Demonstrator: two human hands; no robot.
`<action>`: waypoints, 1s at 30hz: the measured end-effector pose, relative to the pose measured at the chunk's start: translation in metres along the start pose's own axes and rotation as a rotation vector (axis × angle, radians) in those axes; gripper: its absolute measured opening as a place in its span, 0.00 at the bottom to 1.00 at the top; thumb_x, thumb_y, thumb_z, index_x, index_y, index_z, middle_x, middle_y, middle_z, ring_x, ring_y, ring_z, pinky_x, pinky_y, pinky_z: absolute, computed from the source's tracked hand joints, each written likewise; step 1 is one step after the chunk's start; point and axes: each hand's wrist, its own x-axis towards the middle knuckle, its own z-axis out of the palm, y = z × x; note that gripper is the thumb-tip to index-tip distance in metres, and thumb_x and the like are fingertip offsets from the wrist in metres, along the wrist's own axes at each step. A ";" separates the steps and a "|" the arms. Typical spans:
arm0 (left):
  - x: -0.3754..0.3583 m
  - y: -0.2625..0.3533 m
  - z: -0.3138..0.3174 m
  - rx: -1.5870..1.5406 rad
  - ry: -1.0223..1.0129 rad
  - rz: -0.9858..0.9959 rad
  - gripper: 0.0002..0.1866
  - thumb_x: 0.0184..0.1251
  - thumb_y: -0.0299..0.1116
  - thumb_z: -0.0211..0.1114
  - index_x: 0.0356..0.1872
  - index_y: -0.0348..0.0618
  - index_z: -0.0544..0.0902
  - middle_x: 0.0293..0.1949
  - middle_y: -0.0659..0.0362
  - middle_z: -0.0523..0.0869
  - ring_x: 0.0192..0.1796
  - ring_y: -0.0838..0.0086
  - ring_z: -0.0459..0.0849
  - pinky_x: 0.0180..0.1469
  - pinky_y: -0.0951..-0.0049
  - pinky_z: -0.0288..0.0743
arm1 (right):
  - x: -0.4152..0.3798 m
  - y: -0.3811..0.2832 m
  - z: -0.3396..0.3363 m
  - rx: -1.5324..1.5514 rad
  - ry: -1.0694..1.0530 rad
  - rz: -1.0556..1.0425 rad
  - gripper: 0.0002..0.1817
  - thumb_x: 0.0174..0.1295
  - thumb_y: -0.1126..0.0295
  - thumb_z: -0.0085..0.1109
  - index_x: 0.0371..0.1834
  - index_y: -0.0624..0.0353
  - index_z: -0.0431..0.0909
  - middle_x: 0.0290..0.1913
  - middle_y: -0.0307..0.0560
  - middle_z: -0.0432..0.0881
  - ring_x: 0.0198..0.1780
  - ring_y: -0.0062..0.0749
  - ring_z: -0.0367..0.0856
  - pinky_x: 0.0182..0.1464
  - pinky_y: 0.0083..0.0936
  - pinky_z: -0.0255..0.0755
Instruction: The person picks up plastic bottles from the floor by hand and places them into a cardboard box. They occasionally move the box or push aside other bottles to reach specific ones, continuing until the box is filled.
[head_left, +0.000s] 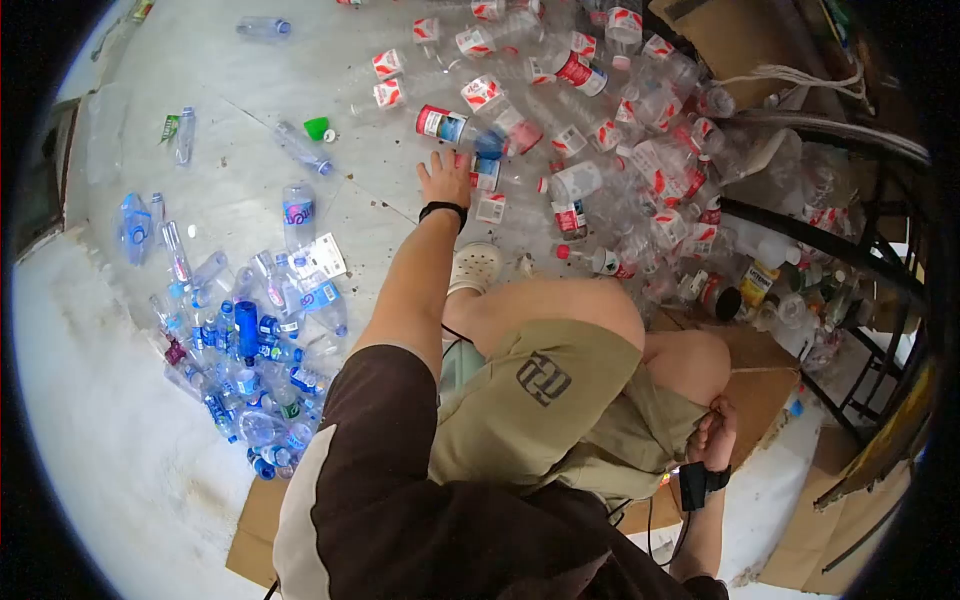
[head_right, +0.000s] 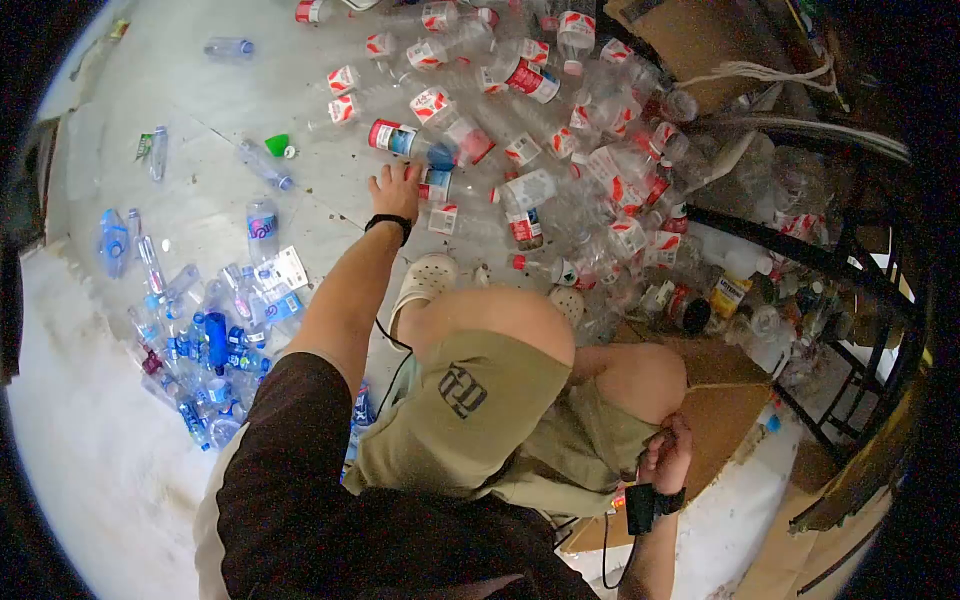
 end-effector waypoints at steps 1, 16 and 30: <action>0.002 0.000 0.000 -0.003 -0.009 0.005 0.23 0.60 0.30 0.52 0.58 0.60 0.68 0.59 0.59 0.68 0.63 0.59 0.63 0.57 0.46 0.57 | 0.000 0.000 0.001 -0.004 0.009 0.004 0.08 0.61 0.60 0.50 0.31 0.51 0.70 0.11 0.33 0.67 0.06 0.15 0.55 0.06 0.12 0.48; -0.083 -0.053 -0.113 -0.842 -0.094 0.101 0.31 0.36 0.28 0.68 0.48 0.39 0.70 0.44 0.46 0.73 0.49 0.49 0.70 0.55 0.60 0.64 | -0.051 -0.052 0.095 -0.302 -0.467 -0.263 0.22 0.60 0.57 0.54 0.51 0.59 0.67 0.38 0.42 0.75 0.29 0.23 0.75 0.25 0.15 0.65; -0.062 0.011 -0.104 -1.132 -0.116 0.213 0.37 0.43 0.27 0.67 0.60 0.46 0.64 0.57 0.44 0.68 0.58 0.51 0.67 0.59 0.60 0.64 | -0.028 -0.073 0.091 -0.052 -0.400 -0.592 0.19 0.66 0.62 0.48 0.58 0.53 0.65 0.55 0.35 0.69 0.31 0.15 0.68 0.28 0.09 0.60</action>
